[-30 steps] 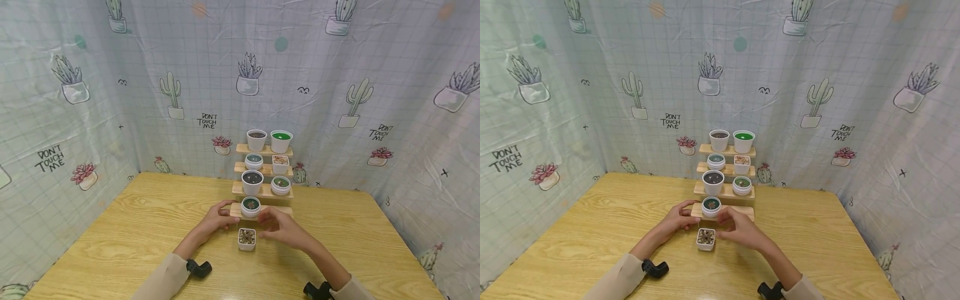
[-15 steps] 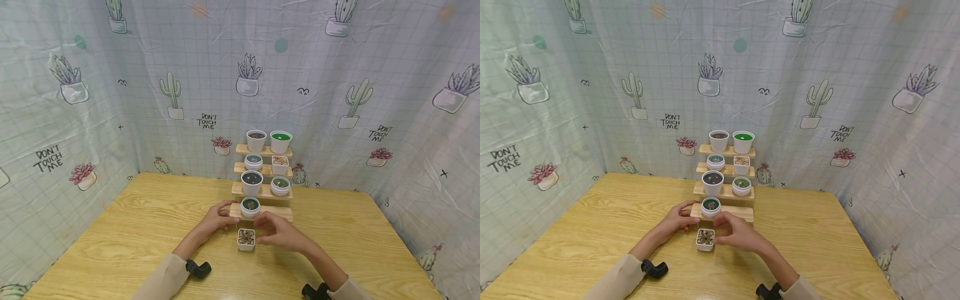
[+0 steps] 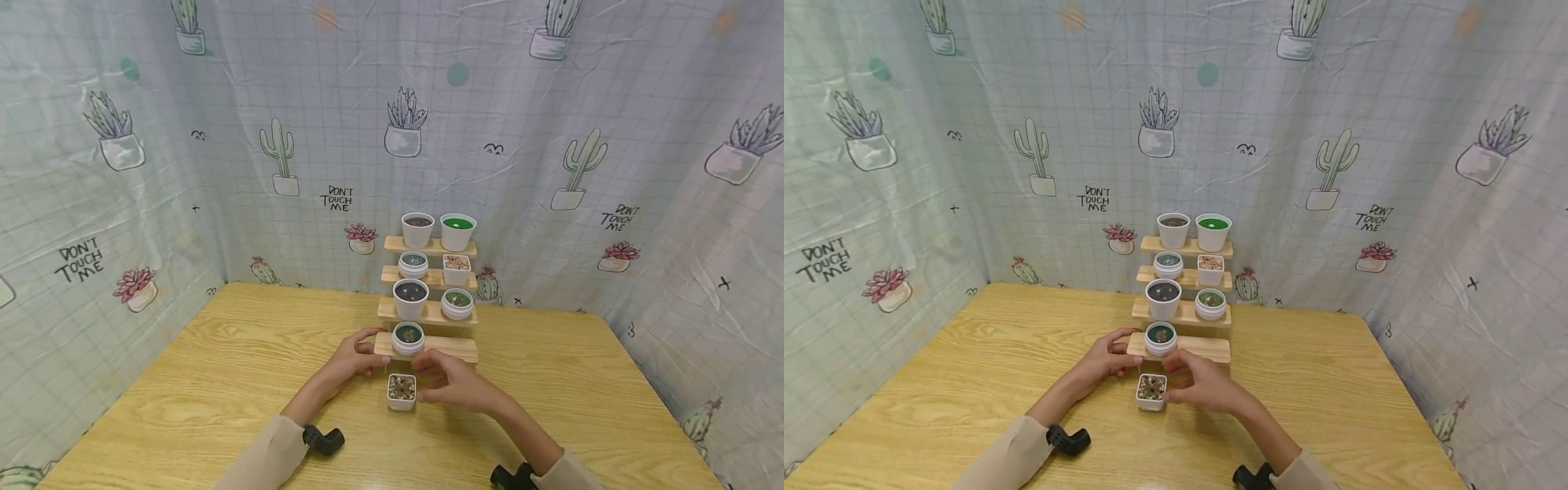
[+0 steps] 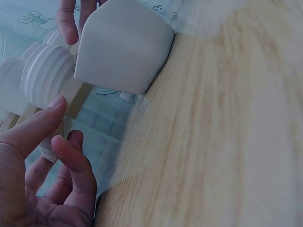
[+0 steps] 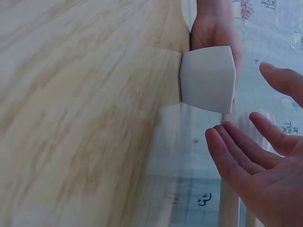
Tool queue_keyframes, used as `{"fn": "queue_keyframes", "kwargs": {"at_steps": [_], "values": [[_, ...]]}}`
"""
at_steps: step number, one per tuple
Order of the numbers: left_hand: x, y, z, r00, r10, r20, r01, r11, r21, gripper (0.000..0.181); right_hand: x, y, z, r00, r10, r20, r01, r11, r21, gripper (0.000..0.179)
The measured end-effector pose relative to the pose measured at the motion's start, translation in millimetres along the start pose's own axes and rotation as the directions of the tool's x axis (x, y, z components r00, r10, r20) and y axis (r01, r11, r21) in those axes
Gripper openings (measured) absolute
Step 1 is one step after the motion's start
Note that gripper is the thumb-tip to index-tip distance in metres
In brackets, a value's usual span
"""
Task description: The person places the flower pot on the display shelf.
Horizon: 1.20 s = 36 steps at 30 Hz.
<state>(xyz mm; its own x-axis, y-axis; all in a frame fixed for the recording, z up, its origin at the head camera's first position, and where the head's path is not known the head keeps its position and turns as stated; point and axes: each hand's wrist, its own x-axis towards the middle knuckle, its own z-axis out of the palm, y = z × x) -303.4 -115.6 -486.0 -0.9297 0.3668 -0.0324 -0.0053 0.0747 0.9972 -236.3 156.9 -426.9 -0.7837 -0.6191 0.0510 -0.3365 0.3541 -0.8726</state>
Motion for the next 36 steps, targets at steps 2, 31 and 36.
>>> {"fn": "queue_keyframes", "kwargs": {"at_steps": [2,31,36], "values": [[0.4,-0.1,0.0,1.0,-0.001,-0.001,0.001,1.0,-0.002,0.071,0.5,0,0,1.0,0.003,0.005,-0.003,1.0,-0.005,0.053],[-3.6,2.3,1.0,1.0,0.004,-0.002,-0.004,1.0,0.008,0.069,19.7,6,16,0.999,0.0,0.054,0.005,0.995,-0.096,0.062],[-3.5,1.9,0.5,1.0,0.005,0.005,-0.006,1.0,0.014,0.071,25.8,4,22,0.997,-0.005,0.073,0.017,0.985,-0.174,0.062]]}}
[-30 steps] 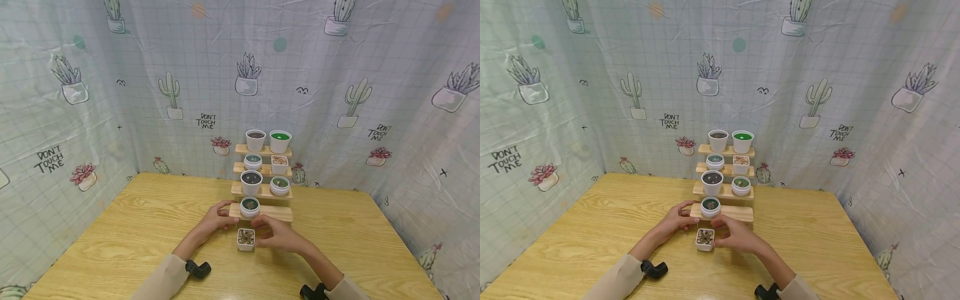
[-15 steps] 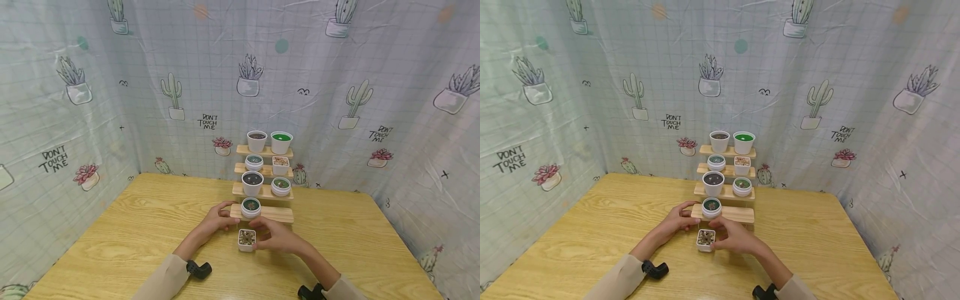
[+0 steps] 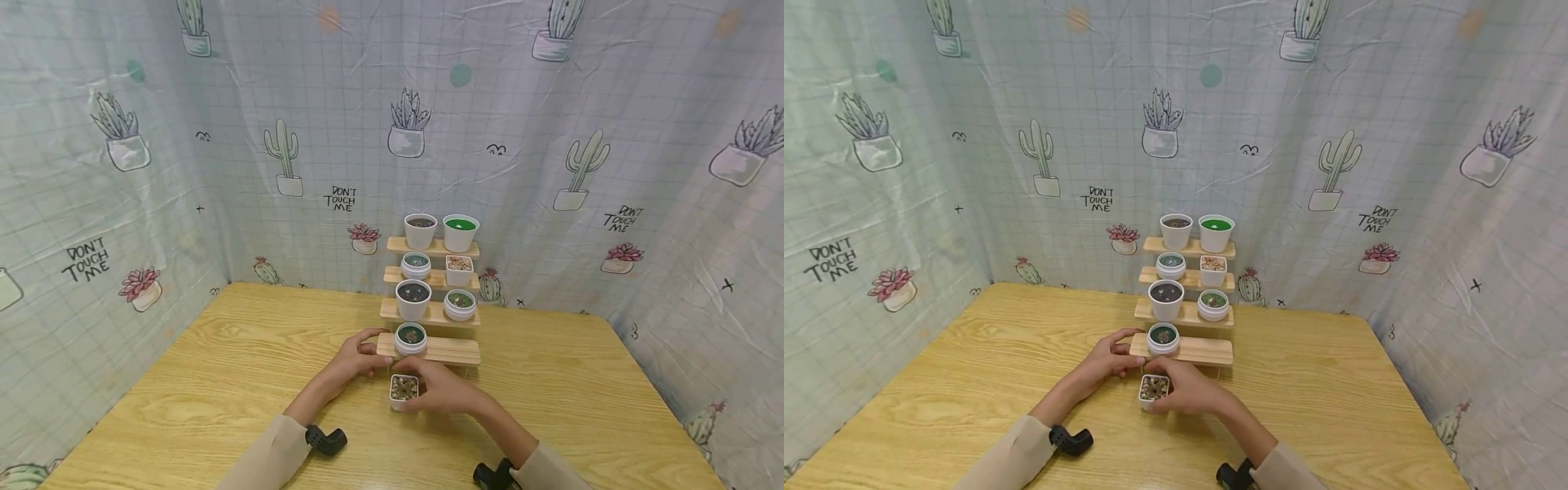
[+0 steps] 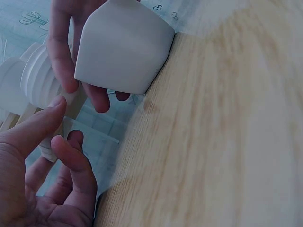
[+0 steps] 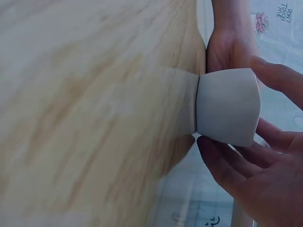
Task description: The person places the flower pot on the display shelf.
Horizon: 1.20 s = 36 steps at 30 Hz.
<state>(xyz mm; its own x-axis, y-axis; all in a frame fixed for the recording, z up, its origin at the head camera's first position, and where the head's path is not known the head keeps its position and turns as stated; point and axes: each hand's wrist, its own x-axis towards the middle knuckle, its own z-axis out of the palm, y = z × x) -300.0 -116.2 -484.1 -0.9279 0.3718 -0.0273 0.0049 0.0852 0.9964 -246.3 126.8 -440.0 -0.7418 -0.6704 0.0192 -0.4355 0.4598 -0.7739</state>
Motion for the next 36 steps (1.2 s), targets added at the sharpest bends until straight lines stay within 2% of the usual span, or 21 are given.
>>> {"fn": "queue_keyframes", "kwargs": {"at_steps": [6,26,36], "values": [[0.7,0.0,0.6,1.0,-0.005,0.009,0.005,1.0,0.002,0.072,0.9,-0.7,2.7,1.0,-0.021,0.007,0.021,0.999,-0.026,0.061],[1.2,-0.1,1.2,1.0,-0.003,0.011,0.003,1.0,-0.009,0.072,0.2,3.8,1.4,1.0,0.009,-0.008,-0.01,0.998,-0.058,0.05],[1.7,-1.5,0.0,1.0,-0.005,-0.006,0.005,1.0,-0.012,0.069,0.3,-0.6,1.2,1.0,-0.02,-0.015,0.018,0.995,-0.095,0.047]]}}
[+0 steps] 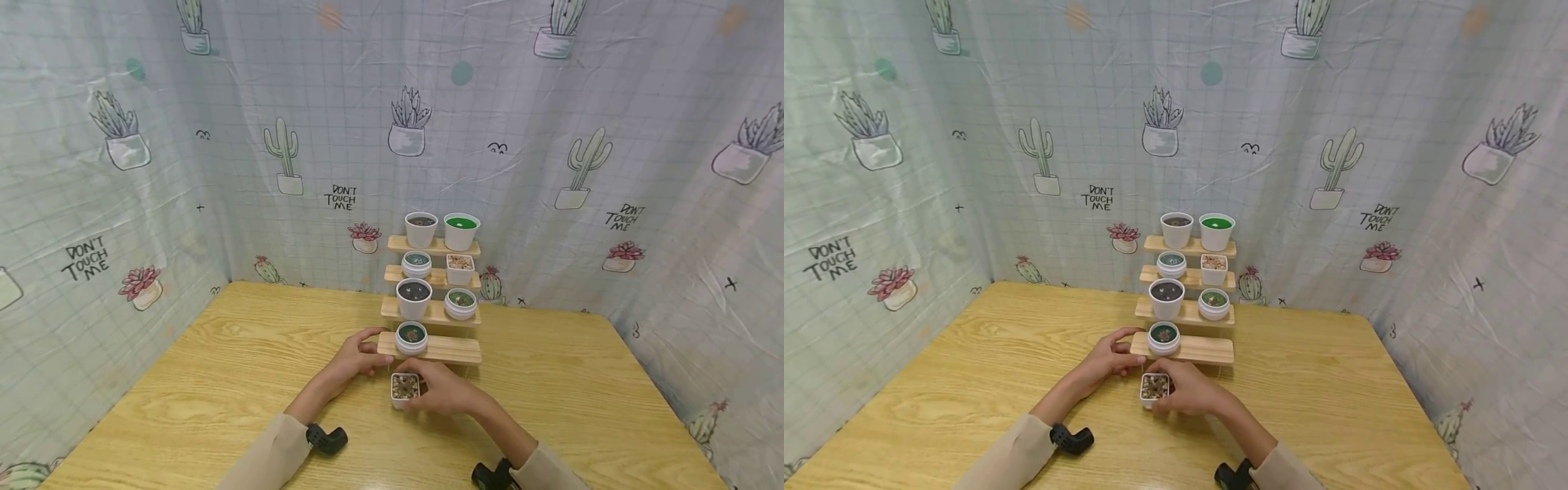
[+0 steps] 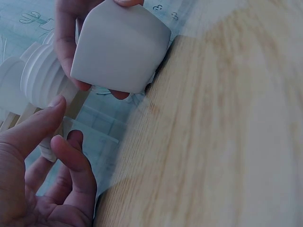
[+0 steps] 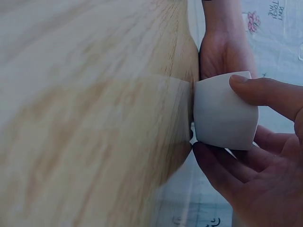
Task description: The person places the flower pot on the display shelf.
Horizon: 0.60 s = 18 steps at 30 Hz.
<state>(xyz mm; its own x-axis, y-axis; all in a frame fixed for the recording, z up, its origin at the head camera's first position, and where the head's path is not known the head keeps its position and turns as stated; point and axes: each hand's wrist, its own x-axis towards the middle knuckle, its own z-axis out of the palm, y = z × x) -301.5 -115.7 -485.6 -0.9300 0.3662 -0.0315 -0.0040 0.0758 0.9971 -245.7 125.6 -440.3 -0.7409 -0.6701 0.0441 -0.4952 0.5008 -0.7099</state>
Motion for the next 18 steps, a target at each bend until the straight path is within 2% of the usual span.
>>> {"fn": "queue_keyframes", "kwargs": {"at_steps": [18], "values": [[-1.4,1.6,0.5,1.0,0.01,0.008,-0.01,1.0,-0.002,0.072,-5.6,-12,-11,0.998,0.002,0.061,-0.002,1.0,0.006,0.05]]}}
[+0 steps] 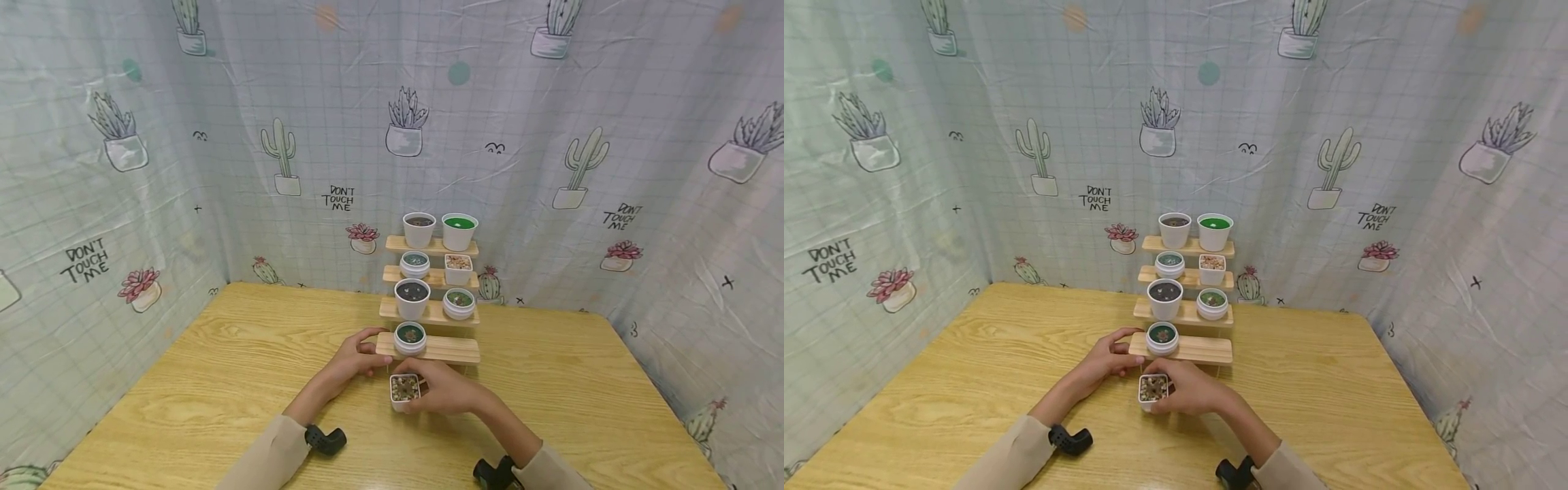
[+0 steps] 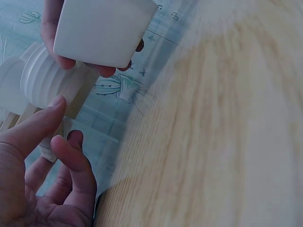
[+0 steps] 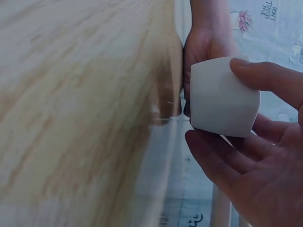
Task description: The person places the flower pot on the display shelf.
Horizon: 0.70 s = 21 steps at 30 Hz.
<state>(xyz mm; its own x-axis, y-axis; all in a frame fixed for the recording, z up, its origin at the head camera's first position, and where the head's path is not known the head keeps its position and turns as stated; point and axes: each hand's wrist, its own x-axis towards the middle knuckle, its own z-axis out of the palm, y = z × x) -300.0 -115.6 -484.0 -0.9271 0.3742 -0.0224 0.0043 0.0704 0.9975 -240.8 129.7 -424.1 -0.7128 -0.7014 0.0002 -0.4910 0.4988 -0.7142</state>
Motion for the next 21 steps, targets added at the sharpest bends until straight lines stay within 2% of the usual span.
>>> {"fn": "queue_keyframes", "kwargs": {"at_steps": [15,21], "values": [[1.1,-0.8,-0.5,1.0,0.004,-0.001,-0.004,1.0,0.003,0.071,-5.6,-4,-12,0.999,0.021,0.024,-0.022,0.999,0.028,0.051],[2.2,-2.1,-1.0,1.0,0.001,0.009,-0.001,1.0,0.002,0.071,-8.5,-7,-17,1.0,0.006,0.017,-0.006,1.0,0.02,0.052]]}}
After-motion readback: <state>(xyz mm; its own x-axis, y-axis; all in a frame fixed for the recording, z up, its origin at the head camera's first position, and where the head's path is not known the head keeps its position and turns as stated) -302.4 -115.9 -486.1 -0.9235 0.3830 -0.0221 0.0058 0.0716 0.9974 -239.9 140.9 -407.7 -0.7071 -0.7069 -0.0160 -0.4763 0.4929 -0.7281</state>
